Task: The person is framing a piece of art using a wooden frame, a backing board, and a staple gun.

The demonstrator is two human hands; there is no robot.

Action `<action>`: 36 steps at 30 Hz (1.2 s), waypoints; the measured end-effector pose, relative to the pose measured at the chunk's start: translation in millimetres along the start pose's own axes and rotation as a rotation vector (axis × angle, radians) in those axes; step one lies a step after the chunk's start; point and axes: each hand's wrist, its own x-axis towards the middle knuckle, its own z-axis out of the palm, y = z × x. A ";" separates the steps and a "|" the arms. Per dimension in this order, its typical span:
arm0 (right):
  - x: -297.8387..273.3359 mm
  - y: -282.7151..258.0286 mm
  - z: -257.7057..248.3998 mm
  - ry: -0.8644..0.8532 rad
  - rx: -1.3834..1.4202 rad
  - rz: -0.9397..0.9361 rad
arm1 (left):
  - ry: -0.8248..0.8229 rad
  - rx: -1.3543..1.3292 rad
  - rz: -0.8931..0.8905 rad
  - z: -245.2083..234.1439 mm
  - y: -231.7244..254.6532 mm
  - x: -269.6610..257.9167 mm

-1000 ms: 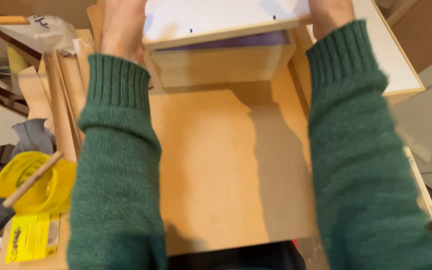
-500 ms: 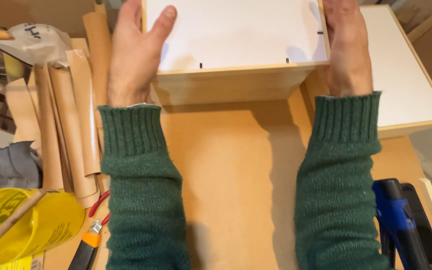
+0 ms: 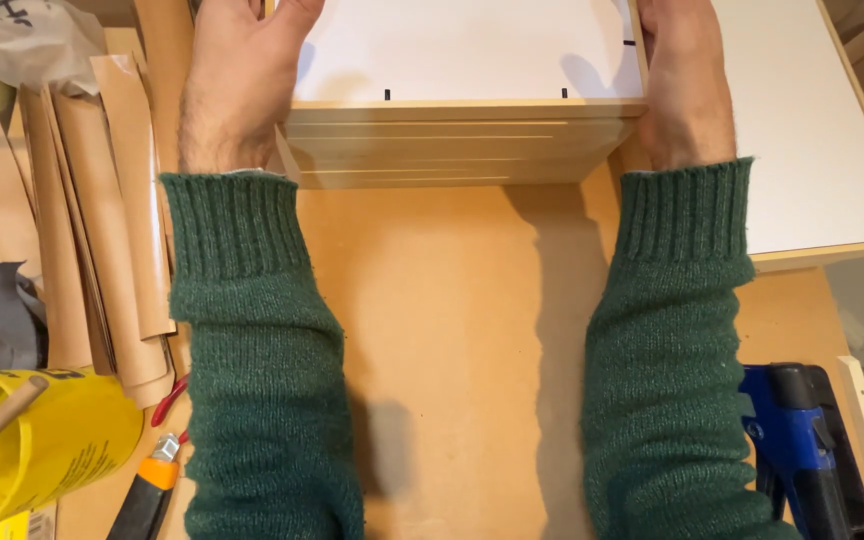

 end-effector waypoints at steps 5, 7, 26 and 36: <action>-2.5 -13.3 6.5 -0.004 -0.021 0.077 | 0.046 0.050 -0.181 -4.8 -15.5 0.5; -6.7 -22.6 6.3 0.026 -0.052 0.176 | -0.027 -0.012 0.018 -2.8 -19.2 -1.2; -9.0 10.3 -11.6 0.066 -0.011 0.169 | -0.036 -0.106 0.033 -1.5 -19.7 1.8; -1.1 -17.8 -92.3 -0.036 -0.261 0.224 | 0.370 -0.127 0.256 -18.4 -0.5 2.9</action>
